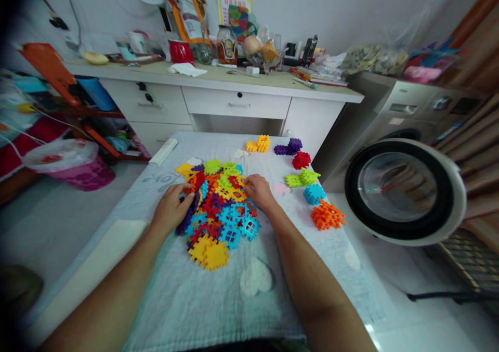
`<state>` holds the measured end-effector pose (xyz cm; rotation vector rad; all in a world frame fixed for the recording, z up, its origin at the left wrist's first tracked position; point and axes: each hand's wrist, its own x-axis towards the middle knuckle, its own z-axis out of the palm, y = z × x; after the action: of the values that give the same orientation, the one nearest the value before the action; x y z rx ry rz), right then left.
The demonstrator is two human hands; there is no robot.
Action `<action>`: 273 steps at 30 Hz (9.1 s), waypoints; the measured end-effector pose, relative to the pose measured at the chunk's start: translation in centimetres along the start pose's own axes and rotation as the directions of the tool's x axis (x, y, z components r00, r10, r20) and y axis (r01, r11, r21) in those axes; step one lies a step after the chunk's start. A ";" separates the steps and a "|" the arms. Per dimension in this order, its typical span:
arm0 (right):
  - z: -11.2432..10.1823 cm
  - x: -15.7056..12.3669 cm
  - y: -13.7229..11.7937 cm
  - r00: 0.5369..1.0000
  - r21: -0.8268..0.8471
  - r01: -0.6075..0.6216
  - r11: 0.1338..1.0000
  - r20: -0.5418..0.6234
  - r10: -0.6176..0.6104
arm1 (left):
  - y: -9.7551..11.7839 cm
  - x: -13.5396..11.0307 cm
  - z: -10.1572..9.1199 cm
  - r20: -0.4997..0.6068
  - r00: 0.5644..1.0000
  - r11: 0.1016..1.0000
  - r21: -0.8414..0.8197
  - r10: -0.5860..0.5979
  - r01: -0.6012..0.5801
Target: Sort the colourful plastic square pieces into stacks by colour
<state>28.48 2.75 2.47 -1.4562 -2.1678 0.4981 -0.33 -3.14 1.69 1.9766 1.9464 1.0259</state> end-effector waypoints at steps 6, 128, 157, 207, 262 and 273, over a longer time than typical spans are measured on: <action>-0.9 -0.6 0.2 0.963 0.189 -0.162 0.969 -0.185 0.197 | 0.1 0.0 -0.1 0.010 1.000 1.000 -0.007 -0.012 0.012; -4.4 2.9 1.6 0.950 -0.485 0.029 0.874 0.286 0.128 | 0.1 0.0 0.2 -0.009 1.000 1.000 -0.016 0.006 -0.006; -13.7 0.4 9.9 0.960 -0.649 -0.085 0.756 0.149 0.235 | 0.1 0.0 0.2 0.003 1.000 1.000 0.009 -0.002 0.002; 0.0 4.9 -0.3 0.987 0.113 -0.137 0.984 0.104 0.126 | 0.2 0.1 0.2 0.008 1.000 1.000 0.002 -0.005 0.005; -0.3 3.1 -2.3 0.980 -0.023 -0.155 0.988 0.126 0.157 | 0.3 0.1 0.2 -0.003 1.000 1.000 -0.009 -0.001 0.001; -5.6 4.8 -1.4 0.983 -0.197 -0.077 0.977 0.147 0.107 | 0.3 0.1 0.3 -0.002 1.000 1.000 -0.005 -0.007 0.007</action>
<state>29.11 6.88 8.65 -1.6774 -2.3336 0.4614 0.03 -3.02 1.69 1.9658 1.9483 1.0299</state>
